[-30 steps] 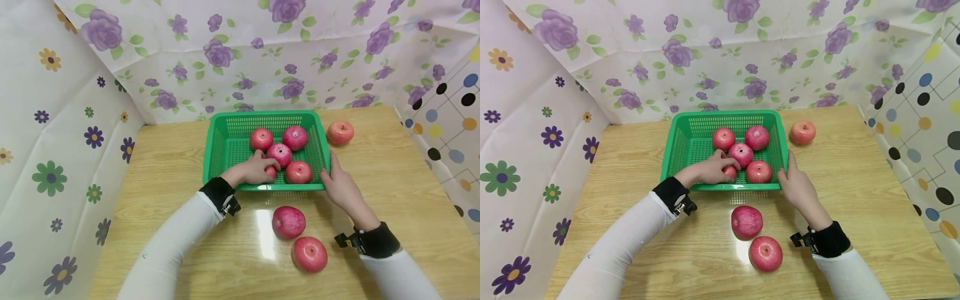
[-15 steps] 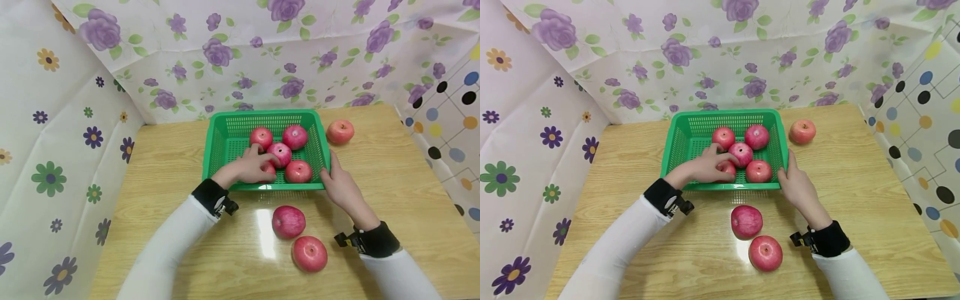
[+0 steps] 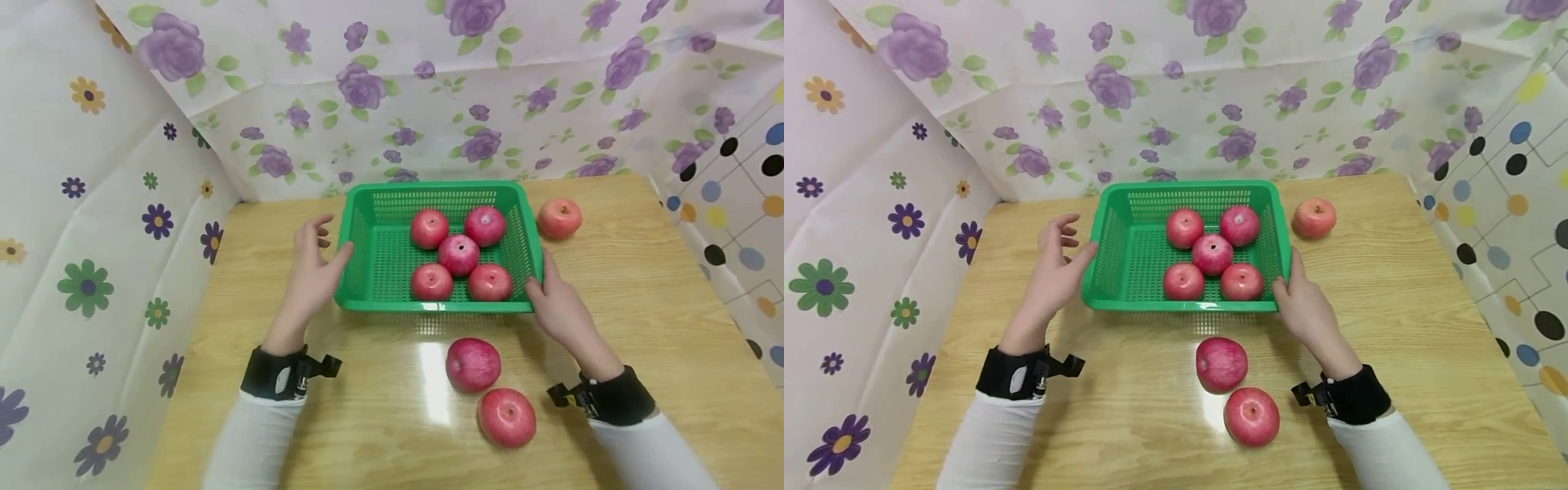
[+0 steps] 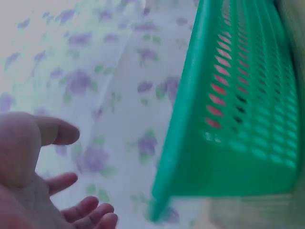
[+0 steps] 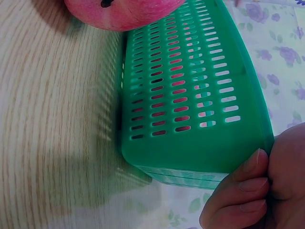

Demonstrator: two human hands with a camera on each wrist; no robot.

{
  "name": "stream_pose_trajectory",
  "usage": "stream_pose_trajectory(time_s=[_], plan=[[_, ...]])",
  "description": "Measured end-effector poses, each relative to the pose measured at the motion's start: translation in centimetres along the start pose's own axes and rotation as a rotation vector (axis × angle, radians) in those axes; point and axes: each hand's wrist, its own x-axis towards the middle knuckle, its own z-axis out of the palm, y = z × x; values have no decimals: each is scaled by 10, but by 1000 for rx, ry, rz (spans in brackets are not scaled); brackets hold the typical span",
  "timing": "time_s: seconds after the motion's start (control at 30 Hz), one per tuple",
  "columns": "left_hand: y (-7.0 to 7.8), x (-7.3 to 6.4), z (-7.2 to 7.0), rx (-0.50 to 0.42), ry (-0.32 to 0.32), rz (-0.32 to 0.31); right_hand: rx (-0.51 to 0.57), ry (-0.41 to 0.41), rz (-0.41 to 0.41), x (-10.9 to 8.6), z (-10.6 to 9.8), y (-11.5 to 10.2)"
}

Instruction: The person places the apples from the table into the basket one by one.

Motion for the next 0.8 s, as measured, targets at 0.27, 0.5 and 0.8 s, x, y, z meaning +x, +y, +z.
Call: stream_pose_trajectory(time_s=[0.27,0.5,0.8], plan=[[-42,-3,-3,-153,91,-232,-27,-7,13,0,-1,-2],[-54,-3,1,-184,17,-295,-14,-12,20,0,2,-1],[-53,-2,9,-189,-3,-319,-26,-7,28,1,0,-3]])
